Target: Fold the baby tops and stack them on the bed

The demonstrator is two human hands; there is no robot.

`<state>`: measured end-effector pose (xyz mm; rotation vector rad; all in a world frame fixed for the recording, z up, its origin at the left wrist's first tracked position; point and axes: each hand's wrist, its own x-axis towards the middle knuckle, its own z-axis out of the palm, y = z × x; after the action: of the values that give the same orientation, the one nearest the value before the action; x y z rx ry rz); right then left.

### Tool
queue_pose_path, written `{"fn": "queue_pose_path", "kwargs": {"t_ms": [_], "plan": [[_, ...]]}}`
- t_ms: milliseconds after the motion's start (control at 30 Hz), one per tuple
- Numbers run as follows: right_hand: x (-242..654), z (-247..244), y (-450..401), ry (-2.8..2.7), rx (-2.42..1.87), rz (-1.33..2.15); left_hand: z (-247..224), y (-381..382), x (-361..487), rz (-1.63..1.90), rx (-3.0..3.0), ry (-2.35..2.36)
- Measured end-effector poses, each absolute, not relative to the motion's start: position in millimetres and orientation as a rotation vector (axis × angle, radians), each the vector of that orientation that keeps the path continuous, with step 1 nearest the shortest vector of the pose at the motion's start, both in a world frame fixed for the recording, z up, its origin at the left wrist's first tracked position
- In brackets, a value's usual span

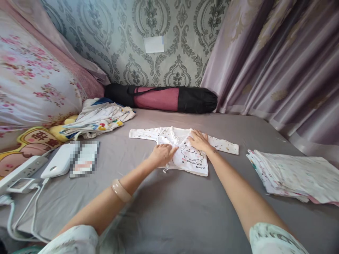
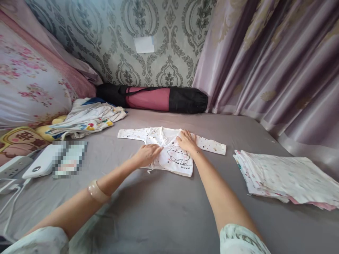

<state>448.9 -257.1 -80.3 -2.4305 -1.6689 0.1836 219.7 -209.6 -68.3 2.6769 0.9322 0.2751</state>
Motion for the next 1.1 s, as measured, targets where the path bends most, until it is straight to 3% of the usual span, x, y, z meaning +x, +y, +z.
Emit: {"fn": "queue_pose_path", "kwargs": {"t_ms": [100,300,700,1100], "plan": [[437,-64,-252,-1.692,-2.291,0.108,-48,-171,231,0.294,2.636,0.819],[402,-52,-244,-1.686,-2.254,0.325,-49,-127,271,0.252,2.725,0.713],[393,-62,-243,-1.538,-2.347,0.290,-59,-120,287,0.094,2.784,0.785],[402,-66,-240,-1.249,-2.172,0.446,-69,-129,294,0.320,2.610,0.955]]}}
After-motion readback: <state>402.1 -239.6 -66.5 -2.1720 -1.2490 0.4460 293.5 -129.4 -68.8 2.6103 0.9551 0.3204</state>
